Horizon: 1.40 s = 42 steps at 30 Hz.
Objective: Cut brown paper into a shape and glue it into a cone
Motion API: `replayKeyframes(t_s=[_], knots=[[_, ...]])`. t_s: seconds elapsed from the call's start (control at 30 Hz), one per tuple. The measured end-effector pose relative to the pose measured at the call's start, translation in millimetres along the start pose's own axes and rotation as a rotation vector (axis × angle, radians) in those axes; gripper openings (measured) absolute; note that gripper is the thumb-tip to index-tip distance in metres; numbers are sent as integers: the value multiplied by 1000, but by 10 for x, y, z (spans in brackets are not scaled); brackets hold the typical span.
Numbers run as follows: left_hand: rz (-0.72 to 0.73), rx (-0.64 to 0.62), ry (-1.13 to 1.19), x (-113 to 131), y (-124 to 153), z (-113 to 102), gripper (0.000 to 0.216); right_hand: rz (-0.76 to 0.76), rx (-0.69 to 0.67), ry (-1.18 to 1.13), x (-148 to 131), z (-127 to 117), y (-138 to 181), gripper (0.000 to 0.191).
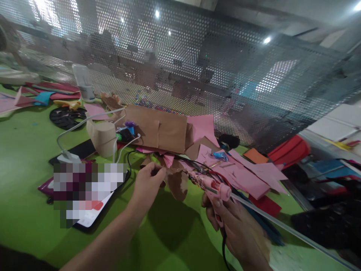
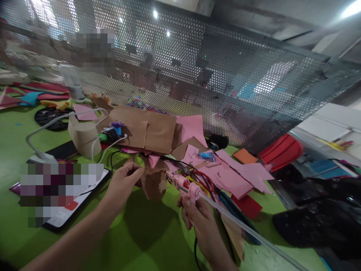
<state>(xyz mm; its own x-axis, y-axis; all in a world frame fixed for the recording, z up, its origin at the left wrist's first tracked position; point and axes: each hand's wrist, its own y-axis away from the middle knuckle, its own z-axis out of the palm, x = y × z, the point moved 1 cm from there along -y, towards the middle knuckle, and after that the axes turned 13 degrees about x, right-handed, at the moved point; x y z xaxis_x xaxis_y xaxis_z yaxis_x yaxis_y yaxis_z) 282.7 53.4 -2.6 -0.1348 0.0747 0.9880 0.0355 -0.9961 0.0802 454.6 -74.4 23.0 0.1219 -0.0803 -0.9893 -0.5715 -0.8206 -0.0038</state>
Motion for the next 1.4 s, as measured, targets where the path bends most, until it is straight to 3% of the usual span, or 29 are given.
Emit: replayKeyframes(t_s=[0.2,0.63,1.23,1.4], knots=[[13,-2,-11,-24,-4,-4,14,89,39,4,-104,39,2,54],[-5,2,11,-27,-2,-16,16,111,82,11,-174,54,-15,64],[12,-31,-3,15,7,11,16,54,2,36,-62,17,13,52],[7,-22,27,-2,6,4,16,38,32,45,-127,27,4,57]])
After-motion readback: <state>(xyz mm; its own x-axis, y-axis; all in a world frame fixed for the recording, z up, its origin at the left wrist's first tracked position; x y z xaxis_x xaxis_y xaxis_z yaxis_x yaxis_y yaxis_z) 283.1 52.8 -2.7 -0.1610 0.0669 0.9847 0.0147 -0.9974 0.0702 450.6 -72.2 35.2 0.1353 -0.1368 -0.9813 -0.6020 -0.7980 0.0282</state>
